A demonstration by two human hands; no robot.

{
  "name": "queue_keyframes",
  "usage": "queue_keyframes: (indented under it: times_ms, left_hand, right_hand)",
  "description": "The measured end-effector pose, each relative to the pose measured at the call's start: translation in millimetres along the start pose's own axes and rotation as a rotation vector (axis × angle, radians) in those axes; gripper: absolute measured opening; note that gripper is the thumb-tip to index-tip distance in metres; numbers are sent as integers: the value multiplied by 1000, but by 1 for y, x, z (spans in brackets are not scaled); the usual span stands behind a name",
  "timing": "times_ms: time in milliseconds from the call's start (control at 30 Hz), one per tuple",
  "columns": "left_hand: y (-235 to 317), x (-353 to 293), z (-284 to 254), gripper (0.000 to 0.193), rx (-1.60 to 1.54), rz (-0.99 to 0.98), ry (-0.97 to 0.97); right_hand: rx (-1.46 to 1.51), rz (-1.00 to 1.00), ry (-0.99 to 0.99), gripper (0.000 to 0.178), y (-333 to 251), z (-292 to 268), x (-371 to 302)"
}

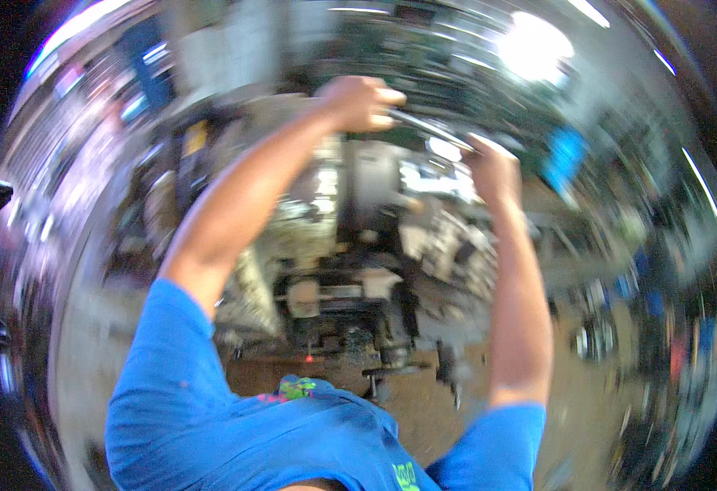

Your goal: The person operates a metal lathe, using a wrench to tighten a chuck and a rubber mallet to adjust a metal component. The person repeatedly taps the component while holding it in place.

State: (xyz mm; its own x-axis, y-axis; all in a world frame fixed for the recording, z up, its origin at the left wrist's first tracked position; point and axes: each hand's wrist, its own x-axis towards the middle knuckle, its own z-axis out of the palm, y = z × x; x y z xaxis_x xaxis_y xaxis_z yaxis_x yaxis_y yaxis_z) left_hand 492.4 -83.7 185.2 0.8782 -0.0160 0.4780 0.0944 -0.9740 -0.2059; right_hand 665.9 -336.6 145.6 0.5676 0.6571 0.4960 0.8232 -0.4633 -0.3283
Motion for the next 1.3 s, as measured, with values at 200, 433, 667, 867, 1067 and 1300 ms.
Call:
queue_keyframes:
  times_ms: [200, 433, 667, 867, 1067, 1300]
  left_hand:
    - [-3, -116, -113, 63, 22, -616, 302]
    - [-96, -339, -185, 39, -123, -1274, 374]
    - [-165, -454, -139, 40, -726, -1829, 124]
    - [-199, -429, -117, 95, 141, -1411, -508]
    - [-89, -284, -91, 57, -353, -1166, 28]
    - [-55, -216, -35, 67, -46, -1197, -74]
  right_hand:
    - [341, -418, 263, 43, 79, -35, -30]
    - [-20, -144, -282, 32, 149, -2, -68]
    - [-156, -102, -112, 36, 134, 11, -79]
    - [-148, -120, -74, 33, 135, 14, -83]
    - [-180, -66, -51, 31, 126, 14, -80]
    - [-68, -97, -18, 31, 135, 16, -81]
